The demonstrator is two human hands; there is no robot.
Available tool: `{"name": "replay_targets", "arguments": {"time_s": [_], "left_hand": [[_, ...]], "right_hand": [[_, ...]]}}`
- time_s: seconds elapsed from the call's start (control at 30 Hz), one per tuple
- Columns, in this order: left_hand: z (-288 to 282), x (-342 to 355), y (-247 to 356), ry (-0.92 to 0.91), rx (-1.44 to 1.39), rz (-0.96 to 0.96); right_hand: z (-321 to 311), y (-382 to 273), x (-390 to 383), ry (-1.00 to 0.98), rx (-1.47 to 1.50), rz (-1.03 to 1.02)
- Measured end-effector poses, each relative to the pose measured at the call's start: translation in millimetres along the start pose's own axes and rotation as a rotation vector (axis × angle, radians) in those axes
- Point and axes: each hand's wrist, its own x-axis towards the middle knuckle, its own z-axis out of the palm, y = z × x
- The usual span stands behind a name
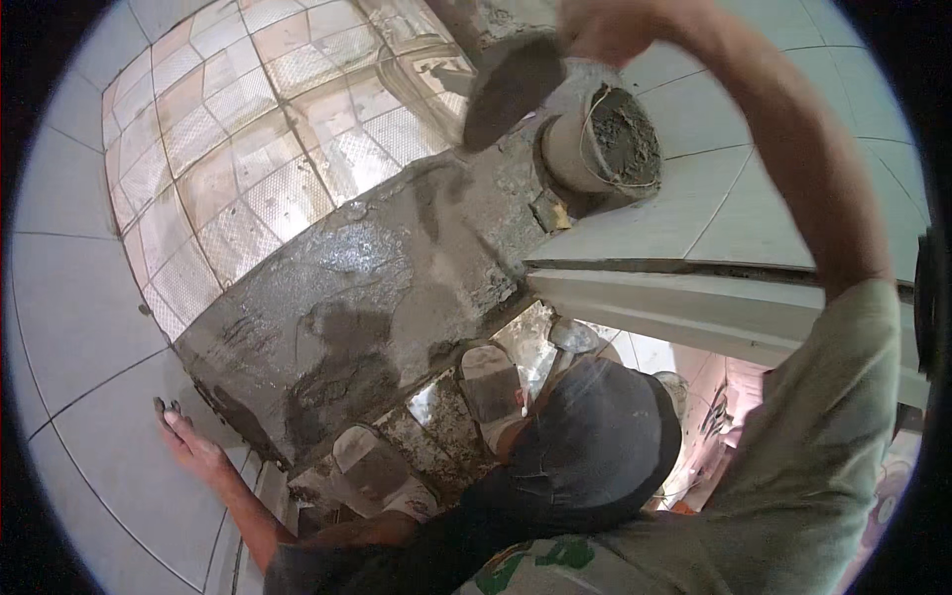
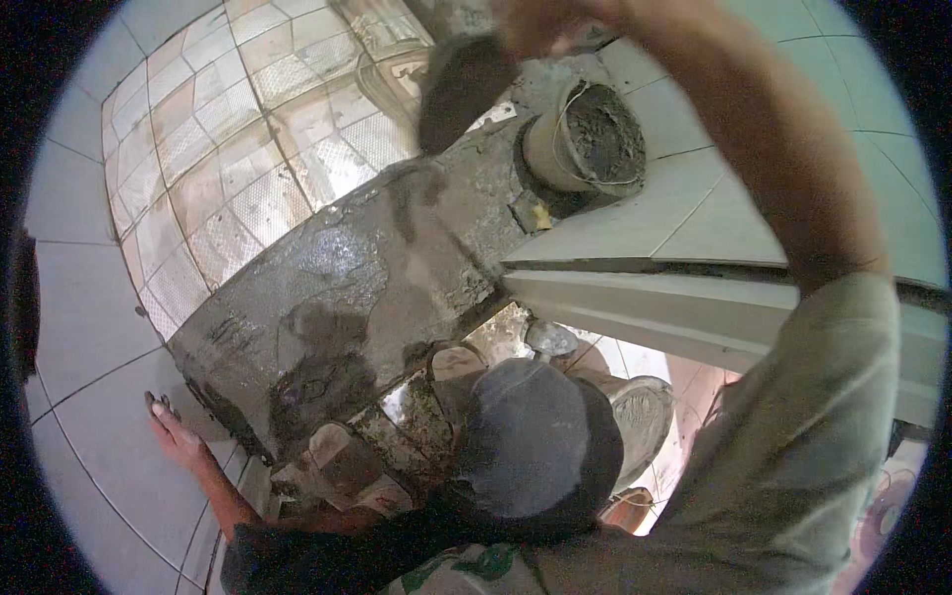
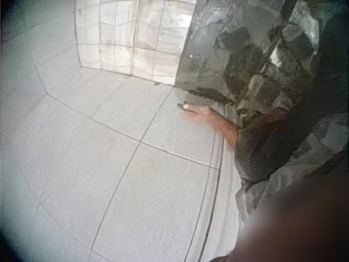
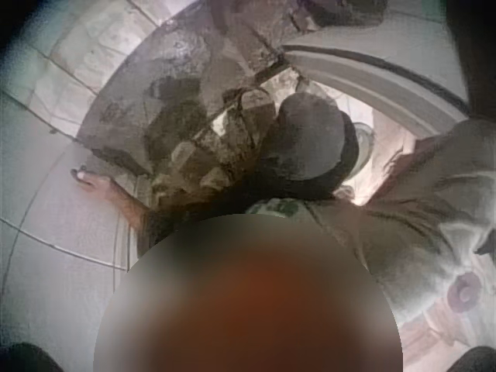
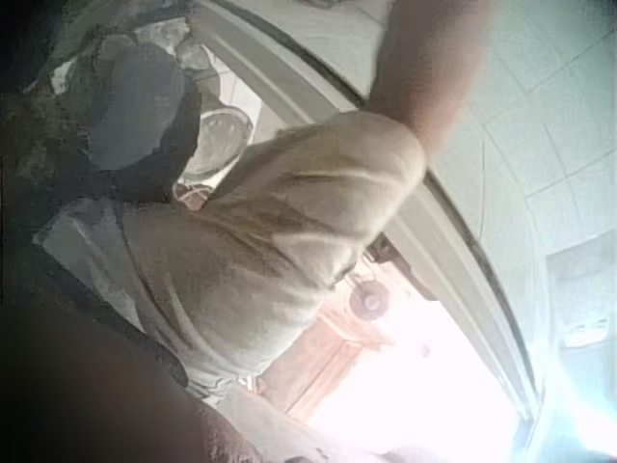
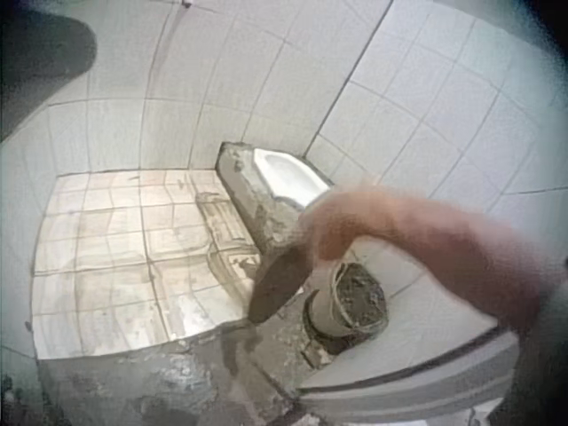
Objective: Applying and smoothing cement mortar onto a concrete ledge using a trowel.
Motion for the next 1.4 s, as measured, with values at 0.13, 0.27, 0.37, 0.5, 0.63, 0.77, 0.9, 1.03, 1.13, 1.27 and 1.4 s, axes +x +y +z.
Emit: {"name": "replay_targets", "arguments": {"time_s": [0.13, 0.27, 0.37, 0.5, 0.63, 0.77, 0.9, 1.03, 1.13, 1.27, 1.4], "left_hand": [[13, -3, 9, 0.004, -0.01, -0.04], [5, -5, 17, -0.028, 0.09, -0.009], [6, -5, 7, -0.019, 0.059, -0.051], [0, -9, -4, -0.073, 0.192, -0.082], [3, -14, 0, -0.118, 0.227, -0.126], [-5, -13, -9, -0.1, 0.247, -0.147], [1, -15, -7, -0.078, 0.182, -0.177], [-1, -14, -11, -0.132, 0.136, -0.152], [-4, -13, -23, -0.152, 0.187, -0.143], [-1, -9, -10, -0.101, 0.149, -0.127], [8, -10, 6, -0.071, 0.157, -0.105]], "right_hand": [[-22, 64, -53, -0.345, 0.041, 0.648], [66, 93, -24, -0.323, -0.297, 0.689], [158, 90, 10, -0.063, -0.06, 0.542], [287, 60, 65, 0.009, 0.2, 0.631], [323, 33, 85, -0.013, 0.223, 0.674], [352, 27, 107, -0.03, 0.338, 0.666], [350, 19, 98, -0.068, 0.64, 0.776], [333, 22, 78, -0.081, 0.575, 0.728], [301, 28, 70, -0.168, 0.641, 0.705], [268, 20, 70, -0.463, 0.779, 0.652], [306, 51, 53, -0.545, 0.931, 0.674]]}}
